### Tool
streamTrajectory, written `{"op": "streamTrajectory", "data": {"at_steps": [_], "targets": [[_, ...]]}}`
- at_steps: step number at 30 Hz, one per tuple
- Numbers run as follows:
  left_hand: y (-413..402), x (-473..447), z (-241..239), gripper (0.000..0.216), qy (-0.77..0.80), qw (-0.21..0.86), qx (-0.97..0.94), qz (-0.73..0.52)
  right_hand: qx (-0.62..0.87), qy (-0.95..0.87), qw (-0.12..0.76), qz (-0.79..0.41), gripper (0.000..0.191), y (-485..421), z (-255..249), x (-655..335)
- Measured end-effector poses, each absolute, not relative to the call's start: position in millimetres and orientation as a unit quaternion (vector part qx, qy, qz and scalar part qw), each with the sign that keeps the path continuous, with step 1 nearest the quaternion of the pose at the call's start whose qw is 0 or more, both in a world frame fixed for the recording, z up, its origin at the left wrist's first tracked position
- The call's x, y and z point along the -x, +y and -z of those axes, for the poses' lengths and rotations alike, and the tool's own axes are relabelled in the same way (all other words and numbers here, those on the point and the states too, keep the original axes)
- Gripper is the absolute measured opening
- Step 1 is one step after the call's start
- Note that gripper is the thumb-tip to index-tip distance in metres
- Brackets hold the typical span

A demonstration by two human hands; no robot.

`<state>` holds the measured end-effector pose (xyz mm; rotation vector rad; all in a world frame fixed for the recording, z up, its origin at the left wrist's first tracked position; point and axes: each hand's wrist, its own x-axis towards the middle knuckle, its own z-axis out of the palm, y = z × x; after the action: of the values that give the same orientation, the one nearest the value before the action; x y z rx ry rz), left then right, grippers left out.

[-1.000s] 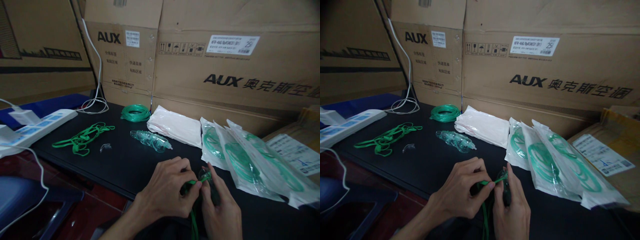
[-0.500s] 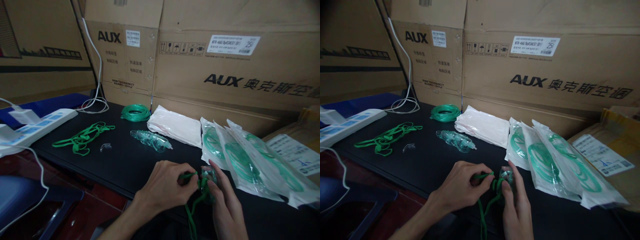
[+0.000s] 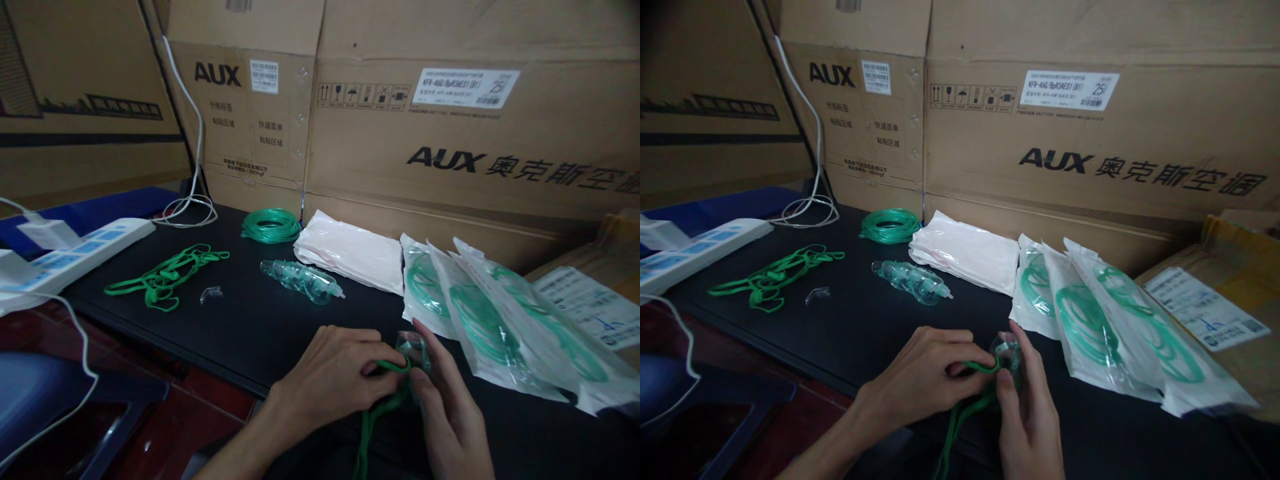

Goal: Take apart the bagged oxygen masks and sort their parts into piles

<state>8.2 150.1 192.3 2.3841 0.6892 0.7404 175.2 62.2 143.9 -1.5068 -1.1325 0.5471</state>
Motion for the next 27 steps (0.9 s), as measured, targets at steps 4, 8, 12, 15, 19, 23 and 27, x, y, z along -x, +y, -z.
{"op": "streamTrajectory", "data": {"at_steps": [4, 8, 12, 15, 19, 23, 27], "targets": [[151.9, -7.3, -191.5, 0.02, 0.263, 0.295, -0.871, -0.293, 0.647, -0.438, 0.58, -0.232, 0.05, 62.6, -145.2, -174.3], [154.4, -7.3, -191.7, 0.015, 0.275, 0.305, -0.862, -0.296, 0.618, -0.428, 0.604, -0.262, 0.05, 66.8, -144.6, -173.4], [154.9, -7.7, -191.8, 0.013, 0.294, 0.278, -0.878, -0.256, 0.608, -0.438, 0.615, -0.245, 0.048, 70.0, -146.9, -169.3], [153.7, -7.2, -191.5, 0.015, 0.297, 0.252, -0.891, -0.232, 0.617, -0.448, 0.605, -0.23, 0.049, 69.9, -147.8, -167.9], [152.3, -6.0, -191.4, 0.016, 0.287, 0.238, -0.897, -0.235, 0.628, -0.464, 0.588, -0.213, 0.05, 69.1, -145.7, -169.6], [151.1, -6.3, -190.7, 0.011, 0.277, 0.224, -0.897, -0.262, 0.631, -0.464, 0.592, -0.191, 0.049, 69.6, -145.1, -167.6], [148.9, -7.0, -189.2, 0.009, 0.256, 0.192, -0.9, -0.295, 0.63, -0.471, 0.592, -0.172, 0.048, 70.2, -144.4, -165.5]]}}
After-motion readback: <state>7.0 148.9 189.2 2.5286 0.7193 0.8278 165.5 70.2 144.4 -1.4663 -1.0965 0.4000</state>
